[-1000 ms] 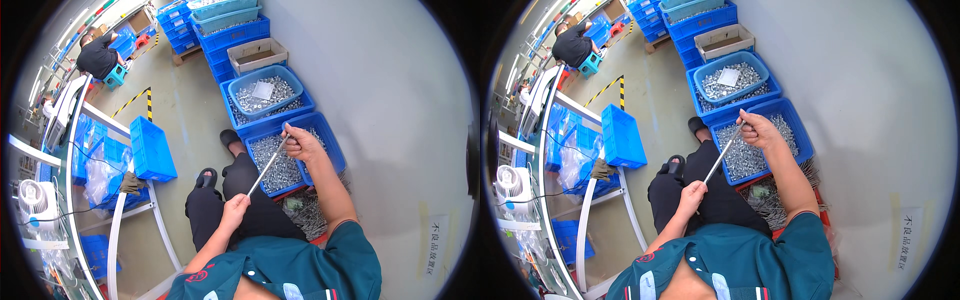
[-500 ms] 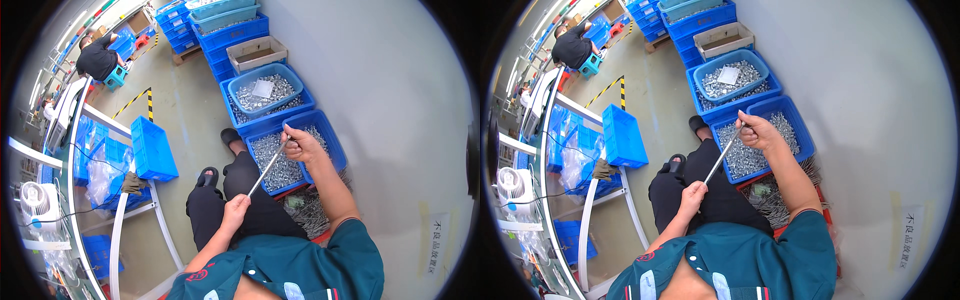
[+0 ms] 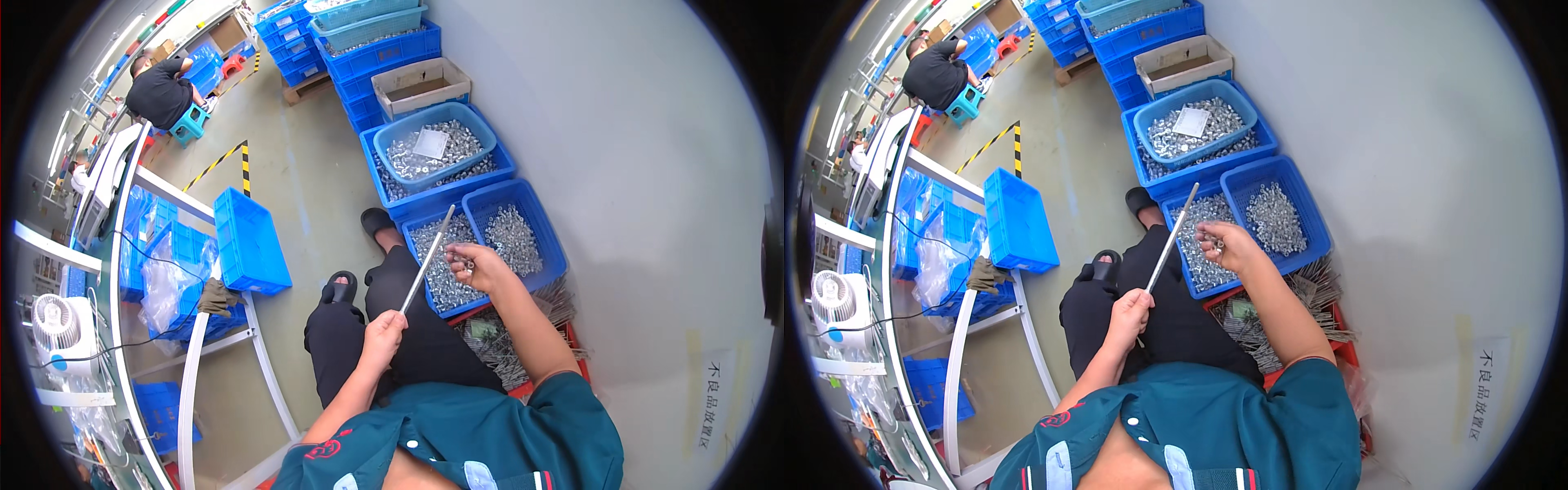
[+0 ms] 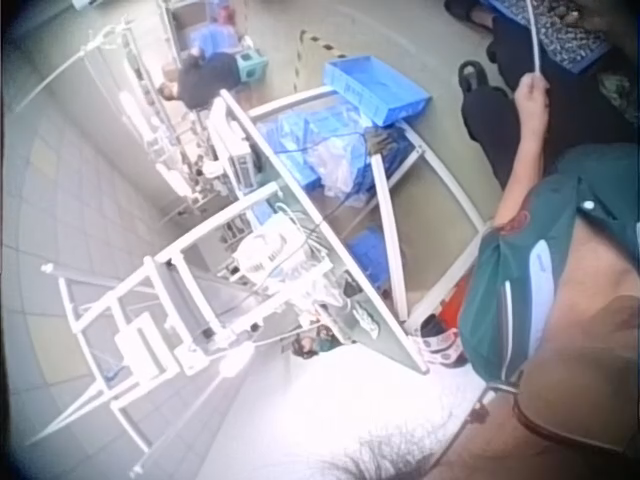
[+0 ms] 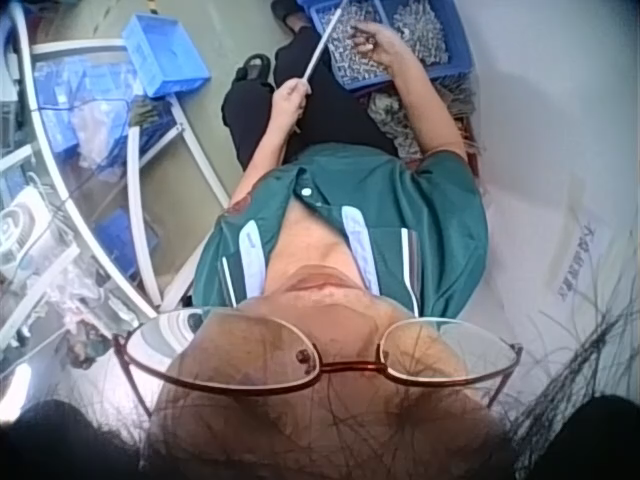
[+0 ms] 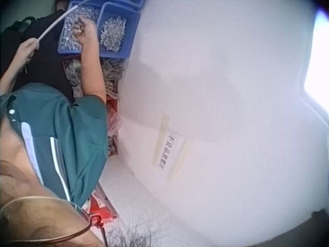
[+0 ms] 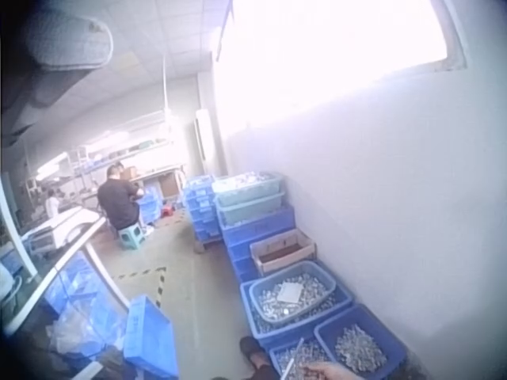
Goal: Assembling small metal hardware components onto a thin metal rod.
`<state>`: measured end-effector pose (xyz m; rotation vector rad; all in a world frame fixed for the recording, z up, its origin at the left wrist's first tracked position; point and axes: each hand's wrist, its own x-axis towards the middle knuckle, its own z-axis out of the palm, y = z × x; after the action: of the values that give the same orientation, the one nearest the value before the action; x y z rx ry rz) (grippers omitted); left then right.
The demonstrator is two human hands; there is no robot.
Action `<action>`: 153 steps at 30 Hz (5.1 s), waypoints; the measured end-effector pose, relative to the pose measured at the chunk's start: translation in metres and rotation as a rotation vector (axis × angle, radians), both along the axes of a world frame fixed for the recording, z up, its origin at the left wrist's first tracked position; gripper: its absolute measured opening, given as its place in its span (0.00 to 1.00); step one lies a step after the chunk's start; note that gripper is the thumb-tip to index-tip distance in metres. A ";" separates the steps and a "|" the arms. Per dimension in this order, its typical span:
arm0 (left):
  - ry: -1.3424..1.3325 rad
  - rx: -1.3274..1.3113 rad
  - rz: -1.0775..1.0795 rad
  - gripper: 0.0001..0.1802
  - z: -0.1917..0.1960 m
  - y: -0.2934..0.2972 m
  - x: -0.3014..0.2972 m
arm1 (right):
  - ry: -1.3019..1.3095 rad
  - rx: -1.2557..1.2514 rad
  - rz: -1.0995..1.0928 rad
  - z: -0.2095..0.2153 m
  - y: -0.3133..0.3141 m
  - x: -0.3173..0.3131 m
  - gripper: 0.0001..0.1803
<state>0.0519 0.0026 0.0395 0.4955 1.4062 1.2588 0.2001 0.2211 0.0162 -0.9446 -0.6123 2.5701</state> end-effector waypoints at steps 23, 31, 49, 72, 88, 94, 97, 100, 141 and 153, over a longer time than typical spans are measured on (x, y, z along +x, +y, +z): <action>0.088 0.016 0.001 0.11 -0.001 -0.002 -0.001 | 0.319 -0.123 -0.092 0.010 0.034 -0.008 0.11; 0.158 0.024 -0.026 0.12 -0.004 -0.003 0.001 | 0.424 -0.111 -0.157 0.029 0.039 -0.005 0.14; 0.211 0.051 -0.038 0.12 -0.005 -0.002 0.000 | 0.296 0.192 -0.013 0.067 0.043 0.002 0.10; 0.258 0.094 -0.022 0.11 -0.009 -0.004 0.002 | 0.096 0.344 0.107 0.068 0.042 0.004 0.08; 0.024 0.024 0.024 0.12 -0.003 -0.001 -0.001 | 0.060 0.026 -0.085 0.017 0.023 0.005 0.12; 0.088 0.062 0.006 0.12 -0.006 -0.002 -0.001 | 0.219 -0.112 -0.144 0.009 0.030 0.004 0.09; 0.107 0.070 0.003 0.12 -0.007 -0.002 0.000 | 0.194 -0.080 -0.152 0.013 0.031 0.001 0.15; 0.138 0.065 -0.014 0.12 -0.006 -0.003 0.001 | 0.231 -0.077 -0.154 0.014 0.033 -0.001 0.16; 0.022 0.051 0.002 0.12 -0.003 -0.001 -0.002 | 0.137 -0.068 -0.145 0.003 0.010 0.001 0.07; 0.167 0.036 -0.022 0.12 -0.005 -0.003 0.000 | 0.288 -0.099 -0.097 0.044 0.034 -0.007 0.15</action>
<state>0.0519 -0.0004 0.0342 0.6508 1.5151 1.2499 0.1934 0.2550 0.0606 -0.5982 -0.3532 2.6004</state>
